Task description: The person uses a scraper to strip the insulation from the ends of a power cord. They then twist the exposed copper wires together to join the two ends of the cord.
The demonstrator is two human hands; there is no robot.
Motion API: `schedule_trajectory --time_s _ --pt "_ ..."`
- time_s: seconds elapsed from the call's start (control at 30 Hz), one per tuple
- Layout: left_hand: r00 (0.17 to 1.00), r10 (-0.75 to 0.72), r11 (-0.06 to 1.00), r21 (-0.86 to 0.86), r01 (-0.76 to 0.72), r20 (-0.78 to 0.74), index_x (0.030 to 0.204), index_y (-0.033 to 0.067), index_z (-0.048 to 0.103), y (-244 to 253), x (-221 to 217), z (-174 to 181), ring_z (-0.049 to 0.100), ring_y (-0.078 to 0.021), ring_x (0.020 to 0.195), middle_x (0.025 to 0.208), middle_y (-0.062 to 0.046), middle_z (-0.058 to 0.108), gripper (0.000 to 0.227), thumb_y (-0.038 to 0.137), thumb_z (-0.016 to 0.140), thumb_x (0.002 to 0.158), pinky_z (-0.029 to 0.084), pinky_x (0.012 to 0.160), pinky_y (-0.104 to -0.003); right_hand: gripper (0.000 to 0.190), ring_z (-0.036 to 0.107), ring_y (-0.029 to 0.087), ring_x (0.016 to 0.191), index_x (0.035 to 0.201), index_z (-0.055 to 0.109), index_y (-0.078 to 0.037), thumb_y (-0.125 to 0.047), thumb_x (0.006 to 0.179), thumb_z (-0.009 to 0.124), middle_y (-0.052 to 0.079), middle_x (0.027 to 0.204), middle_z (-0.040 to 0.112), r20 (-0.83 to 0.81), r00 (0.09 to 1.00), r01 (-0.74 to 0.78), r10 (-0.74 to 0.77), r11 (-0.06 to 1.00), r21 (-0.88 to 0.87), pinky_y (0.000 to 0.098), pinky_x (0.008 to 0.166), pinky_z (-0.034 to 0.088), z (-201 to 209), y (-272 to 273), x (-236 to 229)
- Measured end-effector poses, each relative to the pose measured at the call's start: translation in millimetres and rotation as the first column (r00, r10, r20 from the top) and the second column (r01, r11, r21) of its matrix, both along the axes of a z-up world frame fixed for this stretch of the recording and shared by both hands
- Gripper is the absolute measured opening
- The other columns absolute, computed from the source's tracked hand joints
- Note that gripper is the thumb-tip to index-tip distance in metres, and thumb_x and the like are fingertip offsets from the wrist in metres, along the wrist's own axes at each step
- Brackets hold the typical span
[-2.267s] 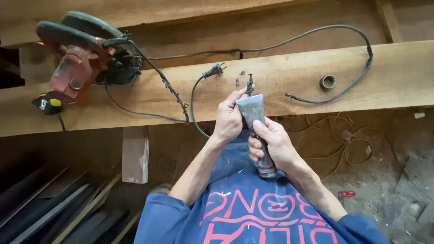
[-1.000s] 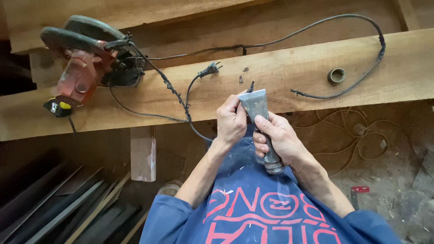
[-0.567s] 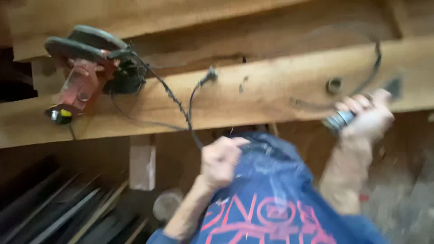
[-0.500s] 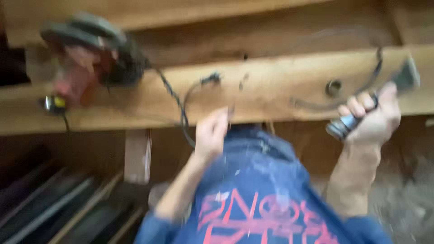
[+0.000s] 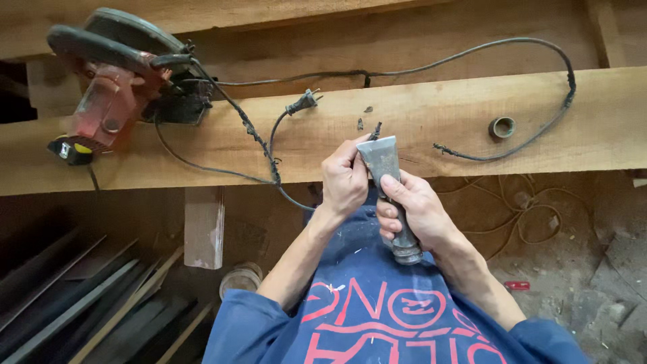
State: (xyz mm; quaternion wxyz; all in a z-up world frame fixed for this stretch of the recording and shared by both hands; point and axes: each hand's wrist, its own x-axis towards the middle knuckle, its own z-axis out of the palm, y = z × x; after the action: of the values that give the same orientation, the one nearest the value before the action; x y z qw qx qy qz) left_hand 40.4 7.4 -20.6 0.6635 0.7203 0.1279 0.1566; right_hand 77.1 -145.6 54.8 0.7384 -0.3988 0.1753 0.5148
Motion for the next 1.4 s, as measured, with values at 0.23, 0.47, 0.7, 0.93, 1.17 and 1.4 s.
schedule_trajectory --time_s 0.23,0.47,0.7,0.93,1.17,1.4 --pt "1.0 -0.027 0.983 0.183 0.029 -0.013 0.111 0.0019 0.071 3 -8 18 0.066 -0.0195 0.074 0.084 -0.012 0.067 0.015 0.002 0.059 0.103 0.052 0.069 -0.031 0.02 0.049 0.013 0.044 0.104 0.055 -0.01 -0.03 0.102 0.056 0.002 0.061 0.049 -0.023 0.997 0.07 -0.07 0.997 0.013 0.0326 0.041 0.046 -25 -11 -12" --pt "0.998 -0.06 0.998 0.027 0.06 0.007 0.103 0.0021 0.069 30 3 96 0.059 -0.015 0.072 0.079 -0.006 0.062 0.015 0.011 0.058 0.107 0.049 0.069 -0.031 0.03 0.046 0.011 0.06 0.098 0.047 -0.015 -0.038 0.116 0.053 -0.003 0.073 0.046 0.38 0.634 0.708 -0.674 0.703 0.066 0.0311 0.057 0.046 3 -83 107" --pt "0.988 0.1 0.986 -0.123 -0.115 -0.117 0.119 -0.0022 0.072 3 16 -11 0.054 -0.0037 0.077 0.087 0.003 0.064 0.025 0.016 0.069 0.102 0.047 0.068 -0.02 0.024 0.063 0.016 0.058 0.107 0.059 -0.004 -0.025 0.099 0.066 0.005 0.075 0.063 0.548 0.825 0.298 0.137 0.718 -0.629 0.0331 0.049 0.054 -78 -46 85" --pt "0.971 0.105 0.965 -0.215 -0.152 -0.215 0.116 -0.0013 0.075 1 18 1 0.055 -0.0032 0.072 0.082 0.002 0.068 0.027 0.021 0.068 0.101 0.046 0.063 -0.021 0.049 0.071 0.029 0.081 0.119 0.061 0.005 -0.022 0.084 0.083 0.019 0.098 0.072 0.471 -0.071 0.891 0.879 0.269 -0.367 0.0359 0.065 0.06 -59 -16 75" --pt "0.983 0.093 0.992 -0.071 -0.105 -0.158 0.105 -0.0012 0.076 -6 14 0 0.059 -0.0048 0.068 0.074 -0.001 0.067 0.025 0.021 0.063 0.101 0.05 0.061 -0.023 0.029 0.072 0.013 0.085 0.112 0.07 0.006 -0.015 0.094 0.079 0.013 0.099 0.075 0.892 0.385 0.339 0.236 0.863 -0.375 0.0264 0.073 0.061 -52 14 48" --pt "0.968 0.182 0.982 -0.012 -0.187 -0.173 0.092 -0.002 0.073 -12 -1 -5 0.059 -0.0064 0.065 0.07 -0.003 0.066 0.028 0.023 0.063 0.102 0.049 0.058 -0.024 0.019 0.071 0.01 0.08 0.107 0.074 0.003 -0.01 0.094 0.076 0.007 0.091 0.076 0.723 0.691 0.342 -0.024 0.892 -0.297 0.0239 0.073 0.061 -68 23 16"
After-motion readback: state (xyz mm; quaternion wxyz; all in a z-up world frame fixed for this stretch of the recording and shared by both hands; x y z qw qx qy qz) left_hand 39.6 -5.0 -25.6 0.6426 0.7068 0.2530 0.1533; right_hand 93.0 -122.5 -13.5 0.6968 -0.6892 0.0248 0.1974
